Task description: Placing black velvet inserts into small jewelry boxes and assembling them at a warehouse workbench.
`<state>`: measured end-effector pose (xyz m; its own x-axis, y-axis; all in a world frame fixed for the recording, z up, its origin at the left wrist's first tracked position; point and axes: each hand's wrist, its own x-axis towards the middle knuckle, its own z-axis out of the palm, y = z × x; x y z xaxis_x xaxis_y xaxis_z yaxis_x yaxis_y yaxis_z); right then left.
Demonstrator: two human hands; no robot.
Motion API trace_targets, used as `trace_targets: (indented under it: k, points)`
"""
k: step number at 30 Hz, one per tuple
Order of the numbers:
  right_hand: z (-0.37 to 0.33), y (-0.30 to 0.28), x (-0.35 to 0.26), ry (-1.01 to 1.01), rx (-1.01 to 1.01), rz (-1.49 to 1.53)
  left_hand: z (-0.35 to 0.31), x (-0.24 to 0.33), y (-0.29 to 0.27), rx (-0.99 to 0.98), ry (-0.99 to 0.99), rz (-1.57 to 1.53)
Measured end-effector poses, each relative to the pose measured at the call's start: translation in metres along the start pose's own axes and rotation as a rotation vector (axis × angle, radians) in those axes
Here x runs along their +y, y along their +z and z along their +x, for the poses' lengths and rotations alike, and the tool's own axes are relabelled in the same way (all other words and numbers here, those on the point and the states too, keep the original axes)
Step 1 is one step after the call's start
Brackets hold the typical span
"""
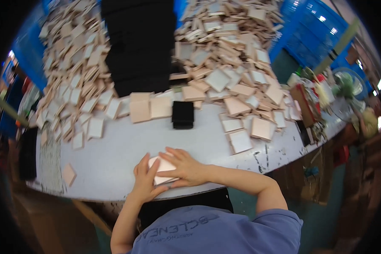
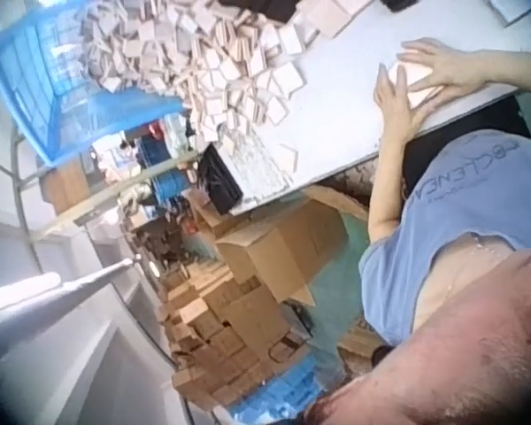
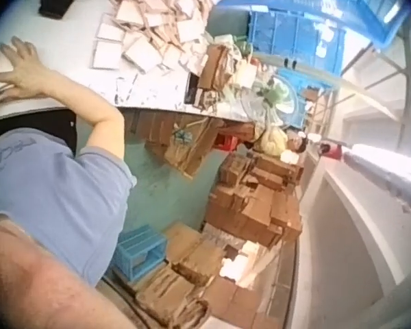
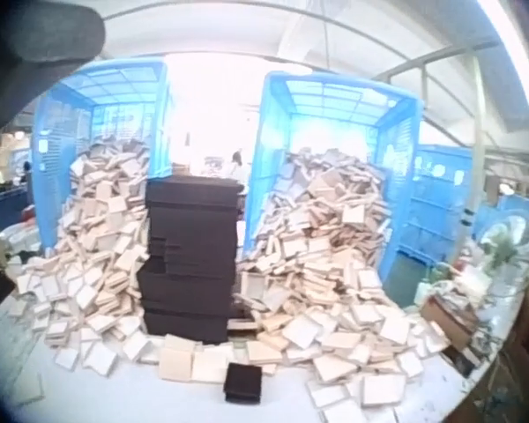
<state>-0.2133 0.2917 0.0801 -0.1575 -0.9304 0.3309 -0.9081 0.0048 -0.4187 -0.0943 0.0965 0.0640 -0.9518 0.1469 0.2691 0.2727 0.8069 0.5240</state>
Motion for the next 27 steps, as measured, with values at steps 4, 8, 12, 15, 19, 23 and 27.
trace_targets:
  k: [4,8,12,15,19,23,27]
  points:
    - [0.021,-0.025,0.015,0.014,0.239,0.048,-0.034,-0.051,-0.028,0.291,-0.201,-0.134]
    - [0.029,-0.036,0.074,0.331,0.45,-0.191,-0.075,-0.198,-0.101,0.3,-0.517,0.68]
    - [0.023,-0.02,0.107,0.538,0.221,-0.307,-0.052,-0.162,-0.107,-0.055,-1.3,0.772]
    - [0.035,-0.011,0.105,0.524,0.224,-0.331,-0.095,-0.212,-0.094,0.086,-1.078,0.846]
    - [0.036,-0.013,0.105,0.559,0.211,-0.38,-0.096,-0.212,-0.107,0.202,-1.069,0.755]
    - [0.035,-0.012,0.105,0.553,0.233,-0.414,-0.106,-0.204,-0.131,0.345,-1.385,0.857]
    - [0.038,-0.005,0.107,0.53,0.266,-0.467,-0.127,-0.222,-0.137,0.344,-1.454,0.693]
